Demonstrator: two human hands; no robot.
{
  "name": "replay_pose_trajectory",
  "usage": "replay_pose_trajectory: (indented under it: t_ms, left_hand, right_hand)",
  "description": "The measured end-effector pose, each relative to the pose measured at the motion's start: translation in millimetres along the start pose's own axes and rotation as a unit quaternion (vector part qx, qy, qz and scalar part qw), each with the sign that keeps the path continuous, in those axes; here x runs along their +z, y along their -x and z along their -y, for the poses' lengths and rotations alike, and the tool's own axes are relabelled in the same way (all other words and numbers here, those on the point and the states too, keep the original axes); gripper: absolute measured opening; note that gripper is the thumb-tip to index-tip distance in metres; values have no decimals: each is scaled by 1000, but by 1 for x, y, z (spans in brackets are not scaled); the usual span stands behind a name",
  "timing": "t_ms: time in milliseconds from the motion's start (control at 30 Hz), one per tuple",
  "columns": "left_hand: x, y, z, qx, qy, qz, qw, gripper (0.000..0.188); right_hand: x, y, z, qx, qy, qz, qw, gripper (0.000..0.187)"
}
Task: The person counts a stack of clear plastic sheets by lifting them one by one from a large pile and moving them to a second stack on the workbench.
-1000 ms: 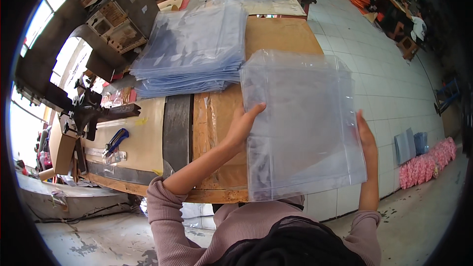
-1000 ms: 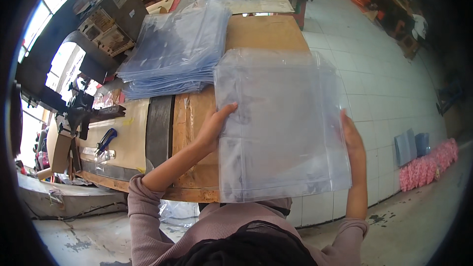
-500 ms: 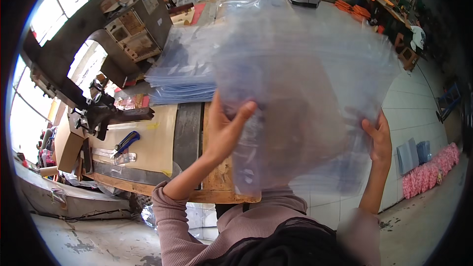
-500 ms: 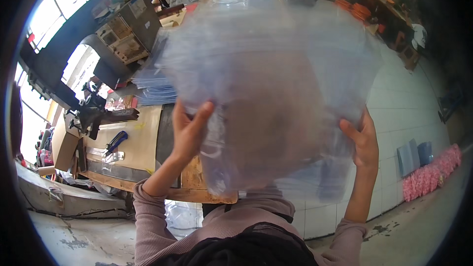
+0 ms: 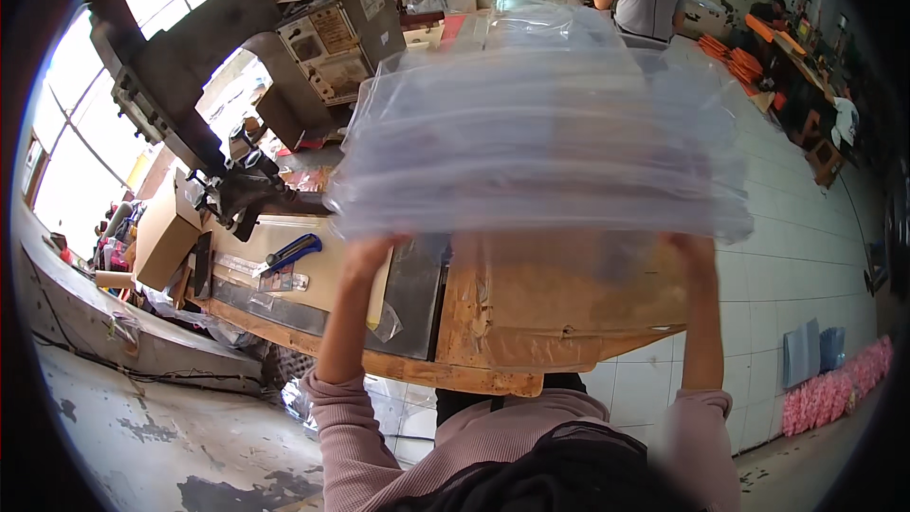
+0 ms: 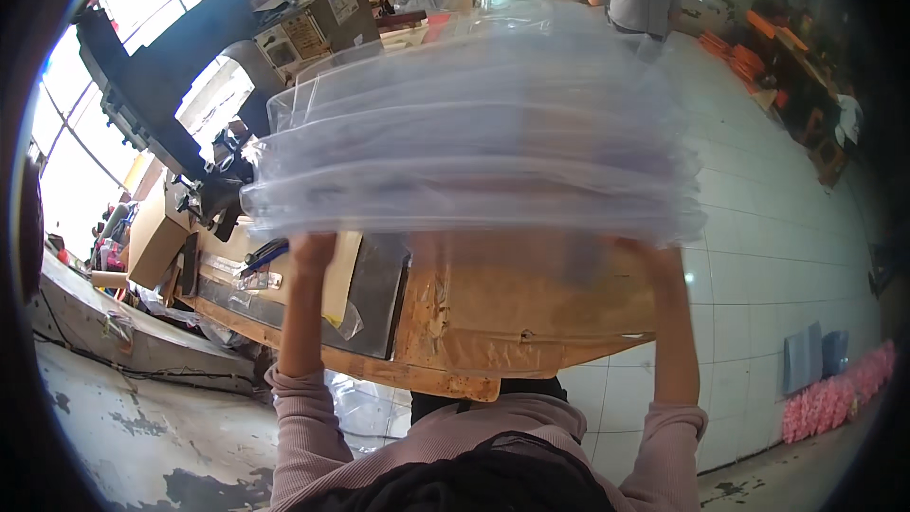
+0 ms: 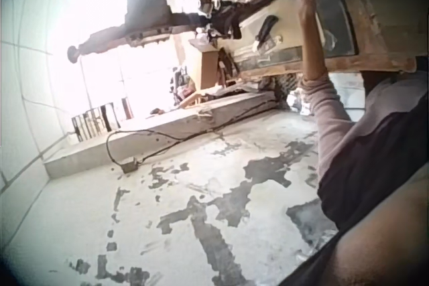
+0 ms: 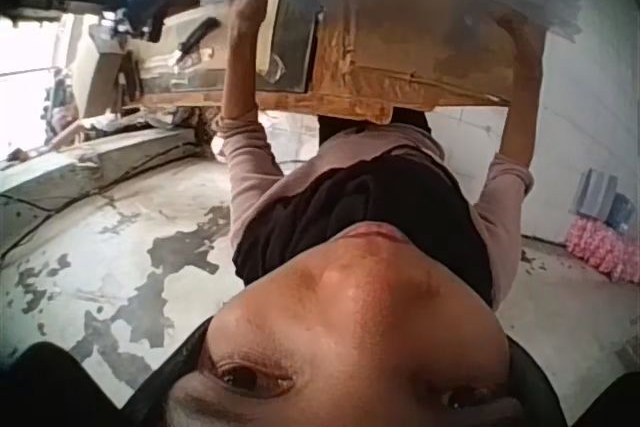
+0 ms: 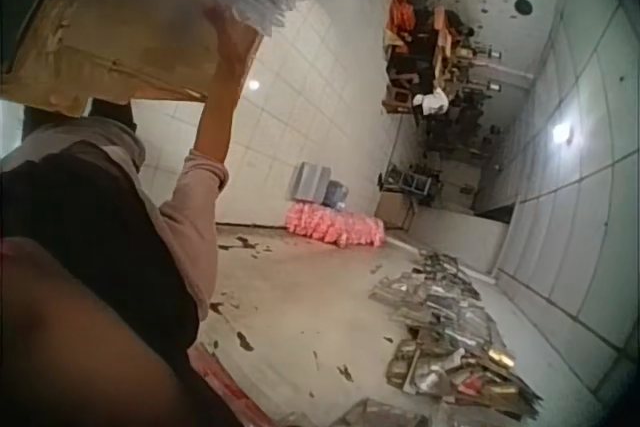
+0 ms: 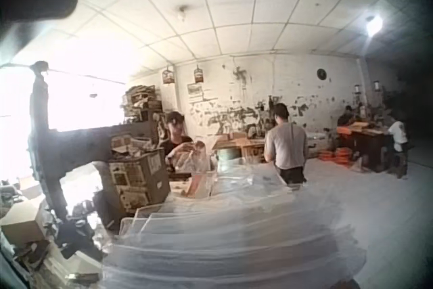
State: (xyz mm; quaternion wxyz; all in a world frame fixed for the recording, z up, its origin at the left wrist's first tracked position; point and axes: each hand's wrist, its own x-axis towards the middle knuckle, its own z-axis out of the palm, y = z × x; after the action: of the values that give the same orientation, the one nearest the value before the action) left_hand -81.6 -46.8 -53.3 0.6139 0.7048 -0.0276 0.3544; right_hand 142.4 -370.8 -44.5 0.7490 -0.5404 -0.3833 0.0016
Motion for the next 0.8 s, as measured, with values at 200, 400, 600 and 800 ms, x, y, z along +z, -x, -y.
replay_pose_trajectory:
  t_ms: [200, 400, 600, 800]
  left_hand:
    - [25, -6, 0, 65, 126, 32, 989, 47]
    - [69, -65, -54, 13, -32, -188, 982, 40]
    - [54, -56, -60, 40, -25, -93, 995, 40]
    - [62, -47, -46, 7, -27, -89, 996, 26]
  right_hand:
    - [-29, 4, -18, 110, -68, -27, 991, 80]
    - [0, -41, -4, 52, 55, -85, 994, 71]
    - [-11, -36, -21, 43, 105, -24, 993, 70]
    - [19, -10, -9, 92, 85, 9, 992, 56]
